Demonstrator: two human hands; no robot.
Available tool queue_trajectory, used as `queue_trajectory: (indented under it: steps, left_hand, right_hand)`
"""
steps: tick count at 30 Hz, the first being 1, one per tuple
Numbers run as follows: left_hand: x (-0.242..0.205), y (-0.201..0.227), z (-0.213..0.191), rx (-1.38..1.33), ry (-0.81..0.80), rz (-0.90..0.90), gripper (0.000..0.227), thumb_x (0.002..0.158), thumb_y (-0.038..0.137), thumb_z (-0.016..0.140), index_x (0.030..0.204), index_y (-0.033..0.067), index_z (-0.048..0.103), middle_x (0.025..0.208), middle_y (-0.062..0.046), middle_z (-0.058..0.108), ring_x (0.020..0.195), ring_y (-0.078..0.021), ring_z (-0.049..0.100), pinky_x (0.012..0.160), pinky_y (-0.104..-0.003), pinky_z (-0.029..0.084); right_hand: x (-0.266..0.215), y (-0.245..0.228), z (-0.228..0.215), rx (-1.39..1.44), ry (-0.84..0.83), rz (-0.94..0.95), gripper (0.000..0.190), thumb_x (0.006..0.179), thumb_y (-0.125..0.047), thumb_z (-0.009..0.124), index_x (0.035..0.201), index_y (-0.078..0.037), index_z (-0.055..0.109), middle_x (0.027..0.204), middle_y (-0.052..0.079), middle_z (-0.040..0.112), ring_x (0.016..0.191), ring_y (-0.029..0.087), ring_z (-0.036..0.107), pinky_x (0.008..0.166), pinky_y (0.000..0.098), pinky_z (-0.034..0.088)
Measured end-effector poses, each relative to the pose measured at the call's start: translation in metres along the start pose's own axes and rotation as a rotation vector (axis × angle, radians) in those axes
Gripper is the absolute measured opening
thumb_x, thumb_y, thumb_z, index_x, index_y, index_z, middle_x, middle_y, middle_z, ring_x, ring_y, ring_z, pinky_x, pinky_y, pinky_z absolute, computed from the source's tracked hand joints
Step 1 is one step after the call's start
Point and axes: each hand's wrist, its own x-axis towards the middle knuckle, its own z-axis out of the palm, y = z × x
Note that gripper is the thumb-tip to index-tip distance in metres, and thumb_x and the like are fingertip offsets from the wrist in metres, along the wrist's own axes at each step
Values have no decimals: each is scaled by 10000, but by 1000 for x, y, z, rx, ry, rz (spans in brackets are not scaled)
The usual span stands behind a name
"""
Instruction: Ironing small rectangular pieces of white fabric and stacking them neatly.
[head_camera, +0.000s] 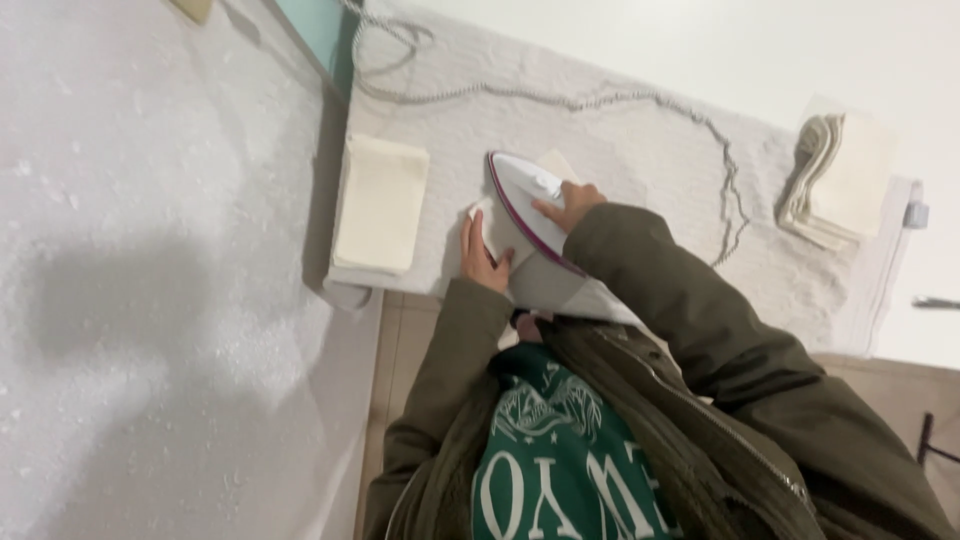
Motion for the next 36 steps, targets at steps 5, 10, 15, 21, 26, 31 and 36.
queue_trajectory:
  steps: [5, 10, 15, 21, 26, 31, 36]
  left_hand:
    - [-18, 13, -2, 13, -9, -40, 895, 845, 54, 821, 1589, 92, 326, 1624, -233, 308, 1482, -445, 364, 1137, -470, 435]
    - [-3, 17, -6, -98, -123, -351, 892, 821, 101, 763, 1585, 168, 309, 1695, -144, 287, 1195, -379, 611, 935, -431, 557]
    - [0, 25, -15, -13, -22, -79, 863, 870, 46, 797, 1598, 110, 339, 1678, -171, 304, 1343, -344, 542, 947, -403, 570]
    - [-11, 52, -46, 43, -1, 42, 735, 889, -8, 743, 1531, 41, 388, 1693, -153, 223, 1459, -409, 429, 1013, -421, 553]
    - [-10, 42, -60, 187, -20, 69, 551, 913, -41, 643, 1439, 41, 500, 1609, -163, 355, 1371, -397, 517, 1013, -416, 532]
    - [1, 22, -57, 244, 94, 234, 293, 969, -15, 607, 1257, 32, 591, 1303, -173, 570, 1162, -400, 616, 927, -443, 556]
    - [-9, 38, -63, 253, 139, 171, 139, 990, 38, 613, 1118, 93, 621, 1100, -149, 633, 940, -401, 667, 755, -454, 556]
  right_hand:
    - [-13, -2, 15, -44, 13, 18, 747, 879, -700, 668, 1131, 1, 715, 941, 286, 729, 853, 440, 727, 778, 524, 584]
    - [-4, -17, 1, -9, 26, -5, 759, 861, -692, 680, 1136, 15, 699, 953, 290, 720, 848, 439, 728, 766, 525, 584]
    - [-8, -16, 7, 9, -26, 0, 775, 859, -701, 654, 1173, 7, 685, 1006, 295, 727, 908, 431, 729, 823, 516, 579]
    - [-21, -18, 22, -25, -6, 29, 785, 869, -714, 654, 1178, 7, 690, 1015, 304, 710, 903, 456, 713, 808, 534, 578]
    - [-21, -45, 3, 19, -106, 79, 806, 869, -702, 636, 1243, 12, 652, 987, 295, 724, 874, 432, 750, 783, 524, 607]
    - [-12, -39, 15, 30, -106, 46, 794, 876, -684, 637, 1256, 14, 639, 977, 291, 729, 853, 421, 759, 760, 517, 616]
    - [-32, -55, 8, -14, -147, 87, 791, 892, -687, 627, 1251, 17, 648, 1019, 302, 721, 900, 424, 745, 793, 517, 607]
